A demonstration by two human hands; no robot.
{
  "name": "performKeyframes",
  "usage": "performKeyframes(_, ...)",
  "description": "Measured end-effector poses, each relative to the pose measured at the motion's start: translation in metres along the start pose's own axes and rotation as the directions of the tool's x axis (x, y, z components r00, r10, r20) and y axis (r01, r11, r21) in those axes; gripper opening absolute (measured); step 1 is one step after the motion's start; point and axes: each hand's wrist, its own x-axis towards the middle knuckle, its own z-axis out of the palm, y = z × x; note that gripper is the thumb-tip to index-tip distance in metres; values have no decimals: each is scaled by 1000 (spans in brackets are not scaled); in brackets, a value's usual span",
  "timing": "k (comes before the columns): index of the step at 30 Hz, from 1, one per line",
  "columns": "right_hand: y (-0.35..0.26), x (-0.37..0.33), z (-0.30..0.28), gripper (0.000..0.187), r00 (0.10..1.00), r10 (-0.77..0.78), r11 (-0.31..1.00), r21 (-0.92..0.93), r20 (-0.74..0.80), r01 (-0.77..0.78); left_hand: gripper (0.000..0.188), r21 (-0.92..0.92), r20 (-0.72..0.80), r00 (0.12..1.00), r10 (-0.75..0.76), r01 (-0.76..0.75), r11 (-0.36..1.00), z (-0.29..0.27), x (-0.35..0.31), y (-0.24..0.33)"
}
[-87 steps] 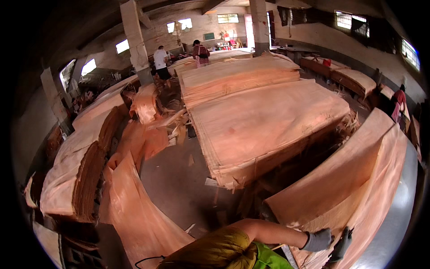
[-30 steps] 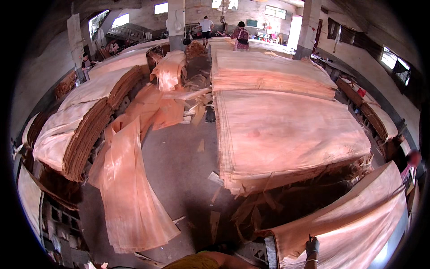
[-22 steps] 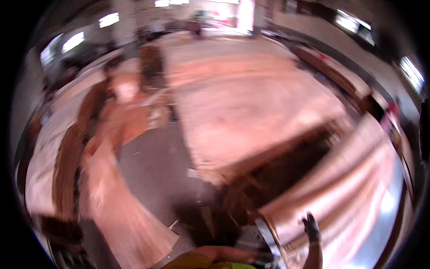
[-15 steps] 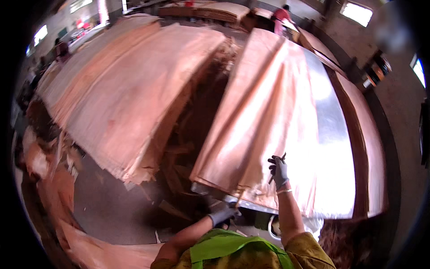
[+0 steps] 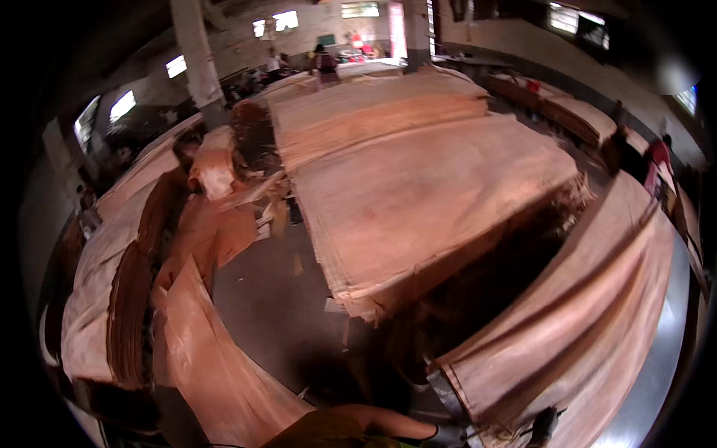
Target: The person prepares wood veneer sheets by smoothing the edges with a tool and applying tape to the seams between sheets.
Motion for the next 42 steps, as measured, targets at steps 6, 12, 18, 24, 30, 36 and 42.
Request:
performKeyframes(6, -46, -51, 53, 64, 998, 51, 964, -258, -45, -61, 23, -63, -79, 996, -31, 26, 998, -19, -1, 8)
performKeyframes(12, -45, -25, 44, 39, 980, -200, 927, -328, -27, 180, 38, -86, -151, 988, -11, -2, 996, -32, -1, 17)
performKeyframes(18, -65, -27, 76, 29, 969, -245, 849, -482, 9, 219, 53, -57, -231, 972, 49, -64, 996, -30, -12, 27)
performKeyframes(24, -84, -30, 134, 23, 964, -240, 799, -541, 114, 263, 69, -27, -285, 952, 114, -127, 992, -36, -23, 38)
performKeyframes(30, -118, -38, 119, 18, 971, -179, 812, -533, 161, 238, 84, 78, -289, 924, 251, -239, 968, 20, -23, 62)
performKeyframes(36, -144, -79, 178, 20, 989, -103, 899, -417, 102, 136, 99, 201, -317, 887, 337, -285, 937, 46, -11, 115)
performKeyframes(42, -136, -119, 158, 41, 952, 23, 919, -381, 306, 100, 89, -124, -112, 991, -70, 56, 991, 21, 5, 150)
